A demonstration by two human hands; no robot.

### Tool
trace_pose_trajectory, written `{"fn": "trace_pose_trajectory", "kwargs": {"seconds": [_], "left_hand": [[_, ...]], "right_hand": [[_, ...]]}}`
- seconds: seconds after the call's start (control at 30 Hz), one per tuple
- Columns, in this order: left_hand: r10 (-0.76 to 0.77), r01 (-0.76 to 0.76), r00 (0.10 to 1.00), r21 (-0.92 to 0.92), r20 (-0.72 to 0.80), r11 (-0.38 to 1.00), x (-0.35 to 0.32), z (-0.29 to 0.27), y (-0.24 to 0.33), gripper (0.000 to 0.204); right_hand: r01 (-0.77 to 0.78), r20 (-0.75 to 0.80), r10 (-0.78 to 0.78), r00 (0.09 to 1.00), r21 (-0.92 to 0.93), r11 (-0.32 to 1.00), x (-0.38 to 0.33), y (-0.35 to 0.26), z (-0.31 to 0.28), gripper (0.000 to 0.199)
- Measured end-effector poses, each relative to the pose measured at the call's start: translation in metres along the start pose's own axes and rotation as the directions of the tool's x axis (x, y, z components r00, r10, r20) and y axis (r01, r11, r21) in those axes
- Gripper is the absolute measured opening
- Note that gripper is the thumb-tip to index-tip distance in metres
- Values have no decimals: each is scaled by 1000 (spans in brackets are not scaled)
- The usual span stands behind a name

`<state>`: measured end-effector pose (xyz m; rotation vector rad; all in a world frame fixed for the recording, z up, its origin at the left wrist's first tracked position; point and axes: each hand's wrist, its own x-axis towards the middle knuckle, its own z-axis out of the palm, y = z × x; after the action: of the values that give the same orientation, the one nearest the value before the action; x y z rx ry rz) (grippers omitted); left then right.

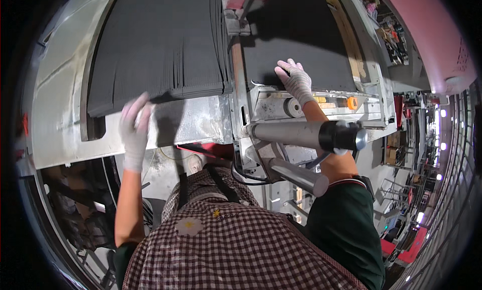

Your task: The worker is assembling and taping industrial foam-like panel components, then moving them to a conveyor and sorting station.

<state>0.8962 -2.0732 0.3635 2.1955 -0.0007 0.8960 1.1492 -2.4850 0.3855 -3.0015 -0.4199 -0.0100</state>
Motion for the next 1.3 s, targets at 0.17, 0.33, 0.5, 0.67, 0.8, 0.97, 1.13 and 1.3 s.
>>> {"fn": "trace_pose_trajectory", "kwargs": {"seconds": [0.17,0.33,0.5,0.67,0.8,0.97,1.13,1.3], "left_hand": [[311,-392,882,186,354,901,136,104,9,34],[252,-599,651,281,716,750,130,170,-17,54],[425,-615,704,190,569,765,137,171,-14,53],[395,-674,509,69,765,735,139,173,-23,48],[392,-611,514,4,763,792,148,173,-22,44],[407,-523,554,-77,726,849,153,182,-18,41],[429,-566,575,-40,697,823,158,186,-21,48],[452,-549,648,-34,613,835,166,189,-27,52]], "right_hand": [[-31,72,29,997,20,999,4,-17,-16,48],[-105,38,103,994,49,993,0,-6,-6,55],[-96,-1,97,995,24,995,-6,-3,-2,54],[-60,10,60,998,31,998,-5,-3,-4,52],[-83,9,83,997,7,997,-5,-4,2,52],[-125,114,130,985,-50,991,-2,-8,-6,54],[-133,89,134,987,-15,991,3,-9,-3,54],[-159,38,160,986,-22,987,14,-11,-5,49]]}}
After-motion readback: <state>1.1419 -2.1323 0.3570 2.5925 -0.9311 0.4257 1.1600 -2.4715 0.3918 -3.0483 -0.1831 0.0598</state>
